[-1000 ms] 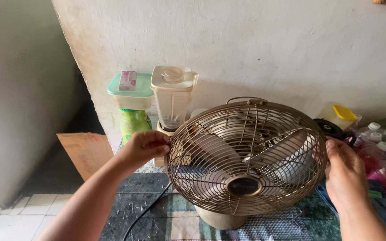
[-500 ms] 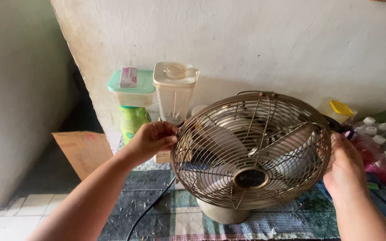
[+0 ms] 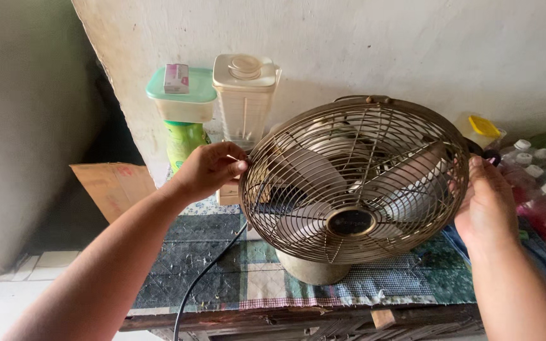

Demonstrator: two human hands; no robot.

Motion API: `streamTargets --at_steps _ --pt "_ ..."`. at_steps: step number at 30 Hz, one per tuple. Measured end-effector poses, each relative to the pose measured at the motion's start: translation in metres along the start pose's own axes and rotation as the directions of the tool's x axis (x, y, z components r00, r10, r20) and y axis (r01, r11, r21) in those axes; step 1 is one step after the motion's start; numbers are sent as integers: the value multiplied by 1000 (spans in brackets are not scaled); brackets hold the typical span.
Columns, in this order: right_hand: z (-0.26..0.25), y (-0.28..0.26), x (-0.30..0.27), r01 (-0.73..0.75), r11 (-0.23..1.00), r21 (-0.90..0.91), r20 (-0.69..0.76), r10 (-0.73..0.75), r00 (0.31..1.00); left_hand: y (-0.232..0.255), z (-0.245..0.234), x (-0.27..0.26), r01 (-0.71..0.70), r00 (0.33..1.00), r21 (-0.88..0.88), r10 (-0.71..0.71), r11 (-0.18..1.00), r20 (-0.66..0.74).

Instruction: The person unplugs an electric fan, removes the front grille, and uses a screwdriver to loosen the central nut holding the fan blades. The clip ends with the fan partially disassembled.

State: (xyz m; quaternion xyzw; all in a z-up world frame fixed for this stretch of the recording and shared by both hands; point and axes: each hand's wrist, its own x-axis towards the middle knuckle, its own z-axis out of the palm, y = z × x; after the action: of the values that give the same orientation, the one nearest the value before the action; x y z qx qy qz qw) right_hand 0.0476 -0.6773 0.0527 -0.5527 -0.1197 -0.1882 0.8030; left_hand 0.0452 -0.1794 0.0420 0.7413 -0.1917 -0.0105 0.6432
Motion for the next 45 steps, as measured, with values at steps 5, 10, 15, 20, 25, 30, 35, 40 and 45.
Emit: streamTargets --at_steps 5,10,15,20,25,30,35,40,45 --pt "-3 2 2 0 1000 -3 24 0 1000 23 -6 6 -13 998 362 -8 932 57" --pt "-7 4 3 -13 1000 11 23 12 1000 38 -6 17 163 983 331 -183 929 29" --pt "-1 0 2 -82 997 14 44 81 996 50 -6 20 221 966 494 -257 841 5" --pt "2 -5 -1 -82 995 65 70 78 995 64 -7 24 216 959 626 -283 749 8" --pt "-1 -2 -1 -97 994 46 61 94 994 68 -5 27 240 948 671 -317 702 -7" --pt "-1 -2 2 -77 995 69 71 73 995 59 -11 27 165 963 728 -269 665 28" --pt "1 -4 -4 -85 995 52 68 82 994 39 -26 24 242 955 431 -291 869 50" --pt "3 -3 -6 -67 997 45 67 64 996 25 -23 15 407 913 172 -404 897 -55" --pt "5 -4 -8 -71 997 29 47 70 996 32 -16 19 539 842 223 -522 812 -135"
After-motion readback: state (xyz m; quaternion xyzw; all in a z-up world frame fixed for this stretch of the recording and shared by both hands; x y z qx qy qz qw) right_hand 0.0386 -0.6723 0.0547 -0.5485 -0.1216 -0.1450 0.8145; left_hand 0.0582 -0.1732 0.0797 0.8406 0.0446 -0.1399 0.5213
